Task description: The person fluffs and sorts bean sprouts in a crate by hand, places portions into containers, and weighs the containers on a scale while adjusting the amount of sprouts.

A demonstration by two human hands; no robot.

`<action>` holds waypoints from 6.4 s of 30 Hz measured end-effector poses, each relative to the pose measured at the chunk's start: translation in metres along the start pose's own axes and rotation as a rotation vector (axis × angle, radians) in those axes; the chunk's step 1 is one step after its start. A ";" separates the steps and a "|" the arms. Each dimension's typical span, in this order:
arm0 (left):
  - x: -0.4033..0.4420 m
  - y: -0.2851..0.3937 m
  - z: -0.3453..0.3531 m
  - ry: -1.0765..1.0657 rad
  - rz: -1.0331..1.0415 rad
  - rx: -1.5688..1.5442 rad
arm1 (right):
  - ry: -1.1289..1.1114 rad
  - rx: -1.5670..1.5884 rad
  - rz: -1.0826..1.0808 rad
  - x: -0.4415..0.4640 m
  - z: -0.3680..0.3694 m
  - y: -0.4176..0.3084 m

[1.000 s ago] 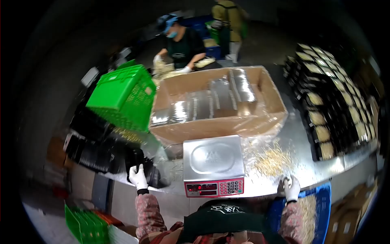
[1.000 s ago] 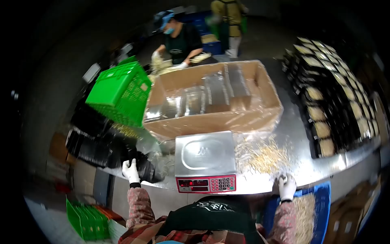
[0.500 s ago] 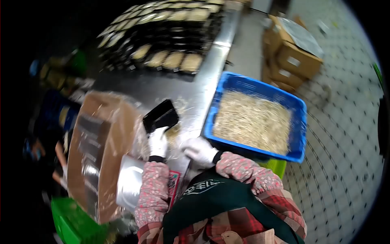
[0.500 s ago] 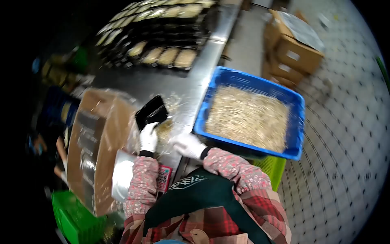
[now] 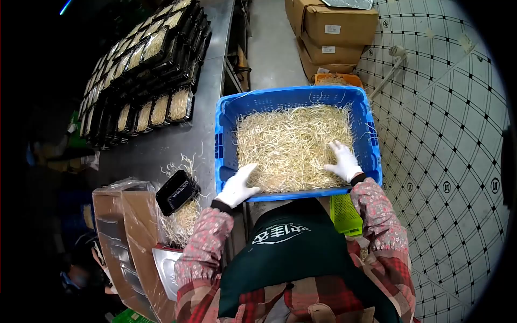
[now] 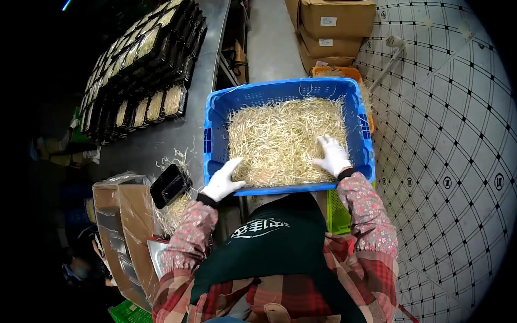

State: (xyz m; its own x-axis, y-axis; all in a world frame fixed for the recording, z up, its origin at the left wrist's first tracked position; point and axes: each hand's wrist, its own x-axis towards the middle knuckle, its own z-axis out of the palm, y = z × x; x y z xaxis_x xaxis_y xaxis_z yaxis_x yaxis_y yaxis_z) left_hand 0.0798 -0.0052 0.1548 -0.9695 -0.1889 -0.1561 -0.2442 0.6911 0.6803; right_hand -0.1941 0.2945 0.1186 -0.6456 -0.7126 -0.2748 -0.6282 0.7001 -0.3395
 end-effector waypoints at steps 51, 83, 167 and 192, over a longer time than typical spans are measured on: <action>0.070 -0.104 0.066 -0.137 -0.160 0.338 | -0.066 -0.107 -0.166 0.073 0.049 -0.007; 0.083 -0.010 0.056 -0.289 0.206 0.435 | -0.179 0.092 -0.125 0.058 0.056 -0.076; -0.136 0.045 -0.043 1.194 -0.540 0.660 | -0.028 -0.230 -1.003 0.008 -0.016 -0.398; -0.444 -0.042 0.026 0.960 -1.218 0.516 | -0.391 -0.225 -1.957 -0.123 0.157 -0.642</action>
State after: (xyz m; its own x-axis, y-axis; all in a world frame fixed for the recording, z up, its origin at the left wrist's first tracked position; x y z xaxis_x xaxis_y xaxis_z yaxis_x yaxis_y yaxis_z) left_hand 0.5203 0.0677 0.1774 0.1100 -0.9691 0.2206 -0.9831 -0.0735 0.1675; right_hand 0.3570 -0.0749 0.2288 0.9410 -0.3227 0.1020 -0.2846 -0.9177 -0.2771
